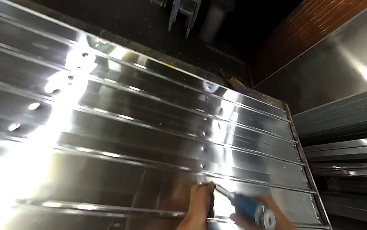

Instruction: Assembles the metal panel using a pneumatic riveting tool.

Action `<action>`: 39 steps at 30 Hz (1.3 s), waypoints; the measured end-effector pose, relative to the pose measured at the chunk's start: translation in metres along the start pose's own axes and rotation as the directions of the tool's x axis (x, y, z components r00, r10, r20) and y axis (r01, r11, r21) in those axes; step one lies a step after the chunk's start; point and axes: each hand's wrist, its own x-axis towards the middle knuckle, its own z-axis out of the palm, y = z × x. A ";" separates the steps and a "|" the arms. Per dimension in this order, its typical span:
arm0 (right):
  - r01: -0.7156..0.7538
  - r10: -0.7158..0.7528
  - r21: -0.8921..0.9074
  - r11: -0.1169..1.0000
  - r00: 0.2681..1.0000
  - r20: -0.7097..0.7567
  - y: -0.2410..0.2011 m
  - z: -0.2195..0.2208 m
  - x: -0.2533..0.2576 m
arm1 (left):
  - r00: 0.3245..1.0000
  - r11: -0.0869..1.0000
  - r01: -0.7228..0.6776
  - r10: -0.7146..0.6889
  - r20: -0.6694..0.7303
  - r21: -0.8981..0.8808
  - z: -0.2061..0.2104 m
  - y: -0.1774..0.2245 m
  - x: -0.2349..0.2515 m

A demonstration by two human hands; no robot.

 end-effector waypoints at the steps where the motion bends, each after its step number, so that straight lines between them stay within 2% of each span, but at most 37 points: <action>1: -0.010 0.009 -0.047 0.999 1.000 -0.017 -0.001 -0.016 0.038 | 0.996 0.997 -0.065 0.063 0.069 0.028 0.017 0.027 0.018; 2: -0.024 0.022 -0.074 0.997 1.000 -0.022 -0.002 -0.031 0.079 | 0.987 0.993 -0.113 0.108 0.118 0.036 0.034 0.055 0.037; 4: -0.082 0.082 -0.014 0.997 0.997 0.004 -0.011 -0.057 0.155 | 0.970 0.983 -0.184 0.179 0.164 0.017 0.061 0.103 0.077; 8: -0.077 0.077 0.079 0.994 0.997 0.003 -0.017 -0.075 0.267 | 0.929 0.953 -0.303 0.298 0.220 -0.008 0.076 0.160 0.145; 10: -0.085 0.081 0.093 0.992 0.996 0.045 -0.025 -0.073 0.299 | 0.942 0.946 -0.313 0.299 0.150 0.084 0.072 0.179 0.157; 12: -0.151 0.137 0.128 0.980 0.984 0.113 -0.033 -0.069 0.310 | 0.911 0.863 -0.413 0.398 0.110 0.290 0.050 0.187 0.159; 14: -0.214 0.195 0.170 0.962 0.973 0.120 -0.038 -0.065 0.310 | 0.789 0.629 -0.564 0.602 0.124 0.535 0.007 0.198 0.151; 15: -0.242 0.224 0.178 0.954 0.968 0.114 -0.039 -0.064 0.308 | 0.712 0.478 -0.578 0.692 0.122 0.662 -0.017 0.206 0.143; 17: -0.269 0.246 0.191 0.944 0.960 0.135 -0.039 -0.065 0.303 | 0.498 0.193 -0.494 0.862 0.094 0.847 -0.058 0.220 0.125; 19: -0.297 0.271 0.181 0.938 0.950 0.153 -0.040 -0.067 0.302 | 0.290 0.019 -0.361 0.953 0.093 0.932 -0.090 0.229 0.117; 20: -0.310 0.283 0.171 0.935 0.945 0.162 -0.044 -0.068 0.303 | 0.221 -0.030 -0.317 0.970 0.104 0.948 -0.101 0.232 0.118; 21: -0.325 0.297 0.159 0.932 0.939 0.175 -0.047 -0.069 0.305 | 0.192 -0.061 -0.284 0.974 0.120 0.957 -0.108 0.231 0.118; 24: -0.366 0.331 0.102 0.925 0.908 0.259 -0.055 -0.079 0.317 | 0.204 -0.167 -0.214 0.956 0.212 0.962 -0.105 0.222 0.119; 26: -0.373 0.346 0.018 0.928 0.876 0.336 -0.060 -0.084 0.327 | 0.187 -0.237 -0.202 0.943 0.275 0.950 -0.102 0.219 0.124; 30: -0.299 0.370 -0.268 0.916 0.889 0.270 -0.085 -0.085 0.347 | 0.210 -0.174 -0.232 0.952 0.224 0.957 -0.107 0.223 0.123; 31: -0.284 0.357 -0.283 0.916 0.900 0.250 -0.085 -0.083 0.349 | 0.214 -0.182 -0.232 0.949 0.232 0.956 -0.107 0.220 0.124; 34: -0.338 0.351 -0.103 0.935 0.921 0.170 -0.078 -0.072 0.347 | 0.182 -0.239 -0.250 0.940 0.288 0.938 -0.106 0.215 0.125; 36: -0.353 0.344 0.027 0.935 0.925 0.164 -0.083 -0.065 0.343 | 0.136 -0.246 -0.252 0.948 0.286 0.936 -0.107 0.218 0.126; 39: -0.352 0.346 0.026 0.936 0.929 0.128 -0.066 -0.056 0.338 | 0.118 -0.233 -0.239 0.957 0.267 0.943 -0.107 0.219 0.135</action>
